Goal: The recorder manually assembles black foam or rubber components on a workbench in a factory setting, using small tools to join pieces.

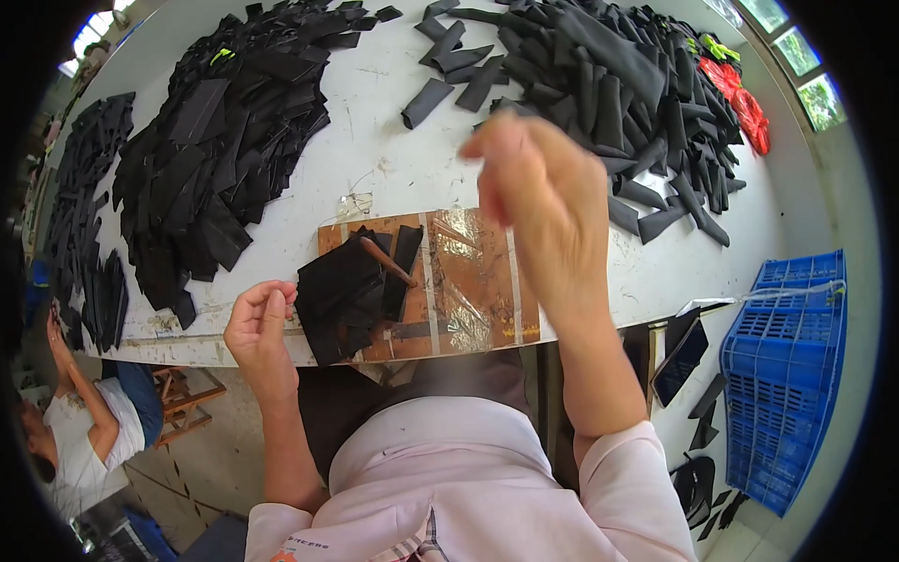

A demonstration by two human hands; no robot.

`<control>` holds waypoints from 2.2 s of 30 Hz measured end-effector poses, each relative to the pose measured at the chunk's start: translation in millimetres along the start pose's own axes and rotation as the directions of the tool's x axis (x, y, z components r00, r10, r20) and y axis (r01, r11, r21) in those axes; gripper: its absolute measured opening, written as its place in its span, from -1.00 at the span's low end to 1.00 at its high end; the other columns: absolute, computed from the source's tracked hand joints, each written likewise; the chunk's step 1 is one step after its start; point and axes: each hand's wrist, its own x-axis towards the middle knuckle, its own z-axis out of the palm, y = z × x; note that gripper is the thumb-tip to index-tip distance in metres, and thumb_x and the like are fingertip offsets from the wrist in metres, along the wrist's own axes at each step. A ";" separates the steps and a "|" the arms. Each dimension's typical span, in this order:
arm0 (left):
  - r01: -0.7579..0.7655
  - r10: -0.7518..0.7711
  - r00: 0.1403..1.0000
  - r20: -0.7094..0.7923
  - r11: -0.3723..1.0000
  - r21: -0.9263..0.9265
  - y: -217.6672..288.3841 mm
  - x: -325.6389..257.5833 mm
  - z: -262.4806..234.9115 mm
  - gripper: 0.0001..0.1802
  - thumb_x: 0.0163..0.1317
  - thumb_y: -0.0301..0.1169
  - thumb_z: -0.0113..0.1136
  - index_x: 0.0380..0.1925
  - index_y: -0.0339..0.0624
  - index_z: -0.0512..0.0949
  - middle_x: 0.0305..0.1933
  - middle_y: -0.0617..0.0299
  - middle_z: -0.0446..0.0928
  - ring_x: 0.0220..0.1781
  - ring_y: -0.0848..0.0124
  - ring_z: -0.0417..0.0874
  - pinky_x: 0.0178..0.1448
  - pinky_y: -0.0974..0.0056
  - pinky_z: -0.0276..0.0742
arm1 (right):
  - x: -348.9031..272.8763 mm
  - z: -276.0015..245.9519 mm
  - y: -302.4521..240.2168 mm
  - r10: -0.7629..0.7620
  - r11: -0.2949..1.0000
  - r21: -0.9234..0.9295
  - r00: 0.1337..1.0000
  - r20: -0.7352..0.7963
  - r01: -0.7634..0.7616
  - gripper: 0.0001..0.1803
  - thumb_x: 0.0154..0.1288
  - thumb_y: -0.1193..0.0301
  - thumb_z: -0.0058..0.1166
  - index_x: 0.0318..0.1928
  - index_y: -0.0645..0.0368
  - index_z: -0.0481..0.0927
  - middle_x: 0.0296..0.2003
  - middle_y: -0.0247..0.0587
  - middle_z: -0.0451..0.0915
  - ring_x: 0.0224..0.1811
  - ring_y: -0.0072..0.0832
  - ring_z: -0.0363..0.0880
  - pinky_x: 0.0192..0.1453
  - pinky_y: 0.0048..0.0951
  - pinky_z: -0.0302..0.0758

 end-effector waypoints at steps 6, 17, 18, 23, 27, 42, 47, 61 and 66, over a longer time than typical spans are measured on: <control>-0.160 0.074 0.981 0.178 0.826 0.540 -28.0 8.6 -7.8 -0.70 -0.06 -0.68 0.00 -0.24 -0.31 0.45 -0.17 0.06 0.47 -0.12 0.24 0.47 -0.08 0.33 0.39 | -59.1 6.9 -38.0 -0.496 0.792 0.444 0.866 0.067 0.419 -0.64 0.24 0.22 -0.09 -0.52 0.27 0.49 -0.65 -0.20 0.45 -0.75 -0.53 0.26 -0.71 -0.60 0.19; -0.470 0.063 0.851 0.522 0.534 0.702 -47.2 22.8 -7.5 -0.72 -0.10 -0.64 0.11 -0.29 -0.31 0.46 -0.11 0.03 0.45 -0.05 0.12 0.44 0.02 0.22 0.35 | -83.4 -17.6 -45.3 -0.418 0.774 0.568 0.900 0.124 0.281 -0.88 0.12 0.48 -0.06 -0.51 0.21 0.50 -0.57 -0.22 0.50 -0.62 -0.51 0.36 -0.60 -0.64 0.29; -0.502 0.129 0.844 0.520 0.530 0.683 -52.7 24.1 -6.8 -0.79 -0.09 -0.62 0.11 -0.36 -0.31 0.47 -0.14 0.04 0.46 -0.09 0.12 0.46 -0.01 0.21 0.37 | -85.1 -20.7 -46.2 -0.414 0.762 0.592 0.900 0.134 0.262 -0.90 0.10 0.51 -0.05 -0.51 0.21 0.50 -0.56 -0.22 0.51 -0.60 -0.51 0.37 -0.59 -0.64 0.30; -0.436 0.364 0.899 0.241 0.722 0.537 -43.2 29.7 -16.9 -0.94 0.01 -0.58 0.08 -0.48 -0.36 0.47 -0.39 0.13 0.53 -0.38 0.32 0.53 -0.25 0.33 0.42 | -93.1 -27.9 -51.6 -0.410 0.693 0.699 0.894 0.181 0.177 -0.90 0.05 0.63 -0.04 -0.50 0.18 0.51 -0.53 -0.23 0.53 -0.54 -0.50 0.41 -0.55 -0.66 0.35; 0.115 -0.113 0.993 0.039 0.992 -0.058 -4.9 18.9 -32.0 -0.91 0.06 -0.53 0.10 -0.45 -0.35 0.48 -0.53 0.31 0.48 -0.51 0.65 0.42 -0.42 0.56 0.28 | -80.6 32.0 -18.4 -0.232 0.972 0.107 0.799 0.554 0.208 -0.80 0.06 0.46 0.05 -0.37 0.39 0.50 -0.46 -0.21 0.54 -0.57 -0.48 0.44 -0.48 -0.49 0.44; 0.362 -0.315 0.930 0.191 0.687 -0.630 12.6 -61.1 -47.7 -0.75 0.04 -0.56 -0.02 -0.24 -0.43 0.41 -0.36 0.05 0.49 -0.43 0.38 0.49 -0.41 0.38 0.37 | -103.0 123.4 37.9 0.402 -0.042 0.484 0.429 0.809 -0.874 -0.83 0.18 0.32 0.01 -0.33 0.16 0.51 -0.45 -0.35 0.53 -0.47 -0.64 0.45 -0.36 -0.60 0.42; 0.375 -0.334 0.927 0.171 0.813 -0.445 4.5 -66.1 -49.1 -0.70 0.08 -0.42 0.05 -0.22 -0.42 0.39 -0.38 0.04 0.50 -0.48 0.42 0.48 -0.41 0.41 0.40 | -107.4 126.7 41.4 0.415 -0.039 0.483 0.425 0.804 -0.875 -0.81 0.18 0.31 0.01 -0.31 0.18 0.50 -0.43 -0.32 0.53 -0.45 -0.60 0.46 -0.36 -0.57 0.41; 0.146 -0.144 0.982 -0.122 0.989 0.011 -3.0 -72.5 -49.3 -0.91 0.07 -0.52 0.12 -0.44 -0.33 0.46 -0.57 0.30 0.44 -0.64 0.63 0.36 -0.60 0.57 0.29 | -111.1 121.5 39.6 0.063 0.859 -0.475 0.880 0.471 0.193 -0.72 0.02 0.32 0.14 -0.41 0.31 0.47 -0.60 -0.19 0.42 -0.55 -0.35 0.49 -0.53 -0.45 0.40; -0.013 0.035 0.995 -0.095 0.974 0.224 0.6 -78.9 -46.3 -0.92 0.02 -0.56 0.14 -0.46 -0.32 0.46 -0.58 0.27 0.45 -0.60 0.61 0.41 -0.53 0.52 0.34 | -111.2 118.3 10.7 -0.110 0.991 0.129 0.810 0.576 0.043 -0.68 -0.09 0.38 0.22 -0.31 0.28 0.47 -0.47 -0.22 0.42 -0.47 -0.43 0.49 -0.48 -0.52 0.44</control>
